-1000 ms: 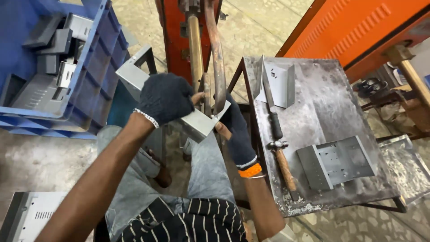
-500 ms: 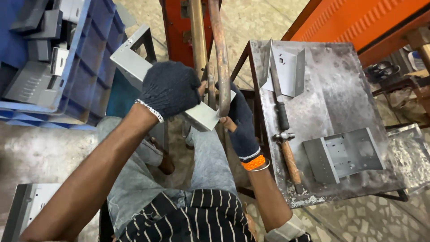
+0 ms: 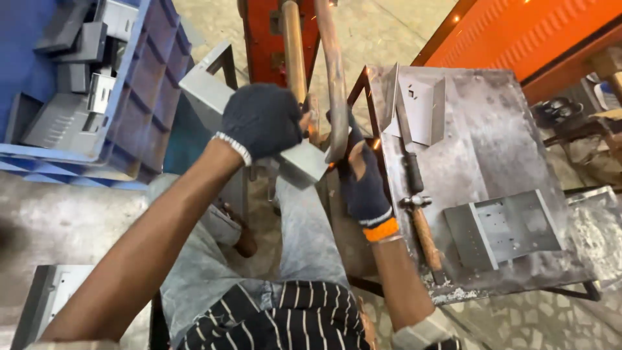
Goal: The person bends flat metal panels using a manual bending machine and a hammer. They repeatedly pick panels from a blue crate, position them in the machine, bend them, and then hammer the edges to refine the shape before placing them on a nearby table.
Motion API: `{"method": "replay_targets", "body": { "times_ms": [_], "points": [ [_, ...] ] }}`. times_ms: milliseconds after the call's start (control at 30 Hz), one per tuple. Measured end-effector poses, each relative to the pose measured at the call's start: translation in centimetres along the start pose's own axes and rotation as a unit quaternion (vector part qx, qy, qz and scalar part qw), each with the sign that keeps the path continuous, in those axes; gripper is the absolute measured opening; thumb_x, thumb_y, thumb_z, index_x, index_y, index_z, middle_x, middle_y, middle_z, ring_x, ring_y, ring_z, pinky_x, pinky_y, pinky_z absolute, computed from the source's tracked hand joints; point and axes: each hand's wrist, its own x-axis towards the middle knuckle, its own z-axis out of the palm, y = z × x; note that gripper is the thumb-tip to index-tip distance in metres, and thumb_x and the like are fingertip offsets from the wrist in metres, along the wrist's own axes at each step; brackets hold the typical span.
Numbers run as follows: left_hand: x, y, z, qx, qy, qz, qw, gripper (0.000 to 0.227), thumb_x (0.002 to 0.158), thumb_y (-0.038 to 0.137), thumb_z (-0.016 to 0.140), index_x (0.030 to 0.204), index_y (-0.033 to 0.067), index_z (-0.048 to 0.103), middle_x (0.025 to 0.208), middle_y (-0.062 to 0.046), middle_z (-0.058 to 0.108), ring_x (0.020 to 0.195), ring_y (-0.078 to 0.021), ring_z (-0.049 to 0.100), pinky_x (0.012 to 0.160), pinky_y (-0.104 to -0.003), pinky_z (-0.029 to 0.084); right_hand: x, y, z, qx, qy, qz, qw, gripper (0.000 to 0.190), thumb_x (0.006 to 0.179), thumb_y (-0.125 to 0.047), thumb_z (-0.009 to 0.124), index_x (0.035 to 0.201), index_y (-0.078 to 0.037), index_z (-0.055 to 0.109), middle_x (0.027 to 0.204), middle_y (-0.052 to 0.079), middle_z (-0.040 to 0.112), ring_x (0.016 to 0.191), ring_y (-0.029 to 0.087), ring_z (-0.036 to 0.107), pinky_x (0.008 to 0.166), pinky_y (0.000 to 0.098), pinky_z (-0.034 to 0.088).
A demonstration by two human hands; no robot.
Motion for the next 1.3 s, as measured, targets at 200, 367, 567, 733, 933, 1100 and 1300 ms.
{"method": "replay_targets", "body": {
  "times_ms": [200, 367, 567, 733, 933, 1100, 1300],
  "points": [
    [2.4, -0.1, 0.4, -0.012, -0.001, -0.025, 1.000, 0.038, 0.089, 0.039, 0.069, 0.065, 0.0103, 0.076, 0.063, -0.019, 0.065, 0.059, -0.0396, 0.065, 0.062, -0.052, 0.053, 3.0, 0.2, -1.5, -0.307, -0.069, -0.333, 0.889, 0.054, 0.121, -0.027, 0.032, 0.166, 0.001, 0.022, 0.169, 0.016, 0.039, 0.153, 0.027, 0.043, 0.130, 0.0412, 0.022],
    [1.8, -0.3, 1.1, -0.012, 0.004, -0.013, 1.000, 0.037, 0.086, 0.040, 0.071, 0.065, 0.0105, 0.077, 0.065, -0.019, 0.067, 0.063, -0.0409, 0.066, 0.062, -0.054, 0.052, 2.3, 1.3, -0.5, -0.286, -0.030, -0.211, 0.934, 0.072, 0.114, -0.057, 0.026, 0.154, 0.002, 0.037, 0.129, 0.007, 0.061, 0.106, 0.018, 0.058, 0.112, 0.0358, 0.042],
    [0.7, 0.6, -0.5, 0.003, -0.058, -0.045, 0.997, 0.036, 0.083, 0.043, 0.071, 0.067, 0.0107, 0.077, 0.066, -0.020, 0.067, 0.065, -0.0409, 0.067, 0.064, -0.053, 0.053, -0.1, -2.0, 2.0, 0.062, -0.059, -0.062, 0.994, 0.069, 0.111, -0.052, 0.018, 0.146, -0.002, 0.051, 0.128, 0.004, 0.062, 0.117, 0.014, 0.057, 0.108, 0.0318, 0.042],
    [-1.4, 1.1, -1.5, -0.003, -0.026, -0.047, 0.999, 0.038, 0.084, 0.042, 0.071, 0.065, 0.0102, 0.076, 0.066, -0.020, 0.067, 0.063, -0.0407, 0.067, 0.063, -0.052, 0.053, 0.5, -0.8, 2.1, -0.093, 0.004, -0.118, 0.989, 0.065, 0.113, -0.052, 0.025, 0.140, -0.001, 0.056, 0.119, 0.006, 0.067, 0.109, 0.015, 0.061, 0.104, 0.0294, 0.046],
    [-8.6, 8.5, 3.0, -0.075, 0.015, -0.038, 0.996, 0.040, 0.093, 0.039, 0.064, 0.065, 0.0125, 0.074, 0.063, -0.016, 0.066, 0.059, -0.0385, 0.065, 0.058, -0.053, 0.050, -3.1, -0.1, -1.1, 0.032, 0.133, -0.027, 0.990, 0.053, 0.113, -0.044, 0.043, 0.102, 0.001, 0.070, 0.095, 0.003, 0.065, 0.087, 0.011, 0.058, 0.079, 0.0298, 0.050],
    [-9.7, 19.0, 2.6, -0.141, -0.209, -0.056, 0.966, 0.048, 0.095, 0.055, 0.065, 0.074, 0.0124, 0.073, 0.074, -0.015, 0.069, 0.073, -0.0341, 0.069, 0.069, -0.048, 0.052, -9.8, -4.0, -11.8, -0.012, 0.199, 0.100, 0.975, 0.062, 0.112, -0.044, 0.049, 0.068, -0.003, 0.065, 0.064, 0.005, 0.063, 0.059, 0.015, 0.057, 0.060, 0.0318, 0.045],
    [-9.2, 22.4, 3.0, -0.357, -0.066, 0.286, 0.887, 0.045, 0.087, 0.027, 0.069, 0.126, 0.0044, 0.066, 0.123, -0.016, 0.069, 0.114, -0.0374, 0.062, 0.094, -0.047, 0.047, -16.3, -11.7, -24.0, -0.173, 0.332, -0.156, 0.914, 0.044, 0.109, -0.031, 0.061, 0.077, -0.001, 0.068, 0.074, 0.005, 0.067, 0.064, 0.014, 0.062, 0.064, 0.0301, 0.048]
  ]
}}
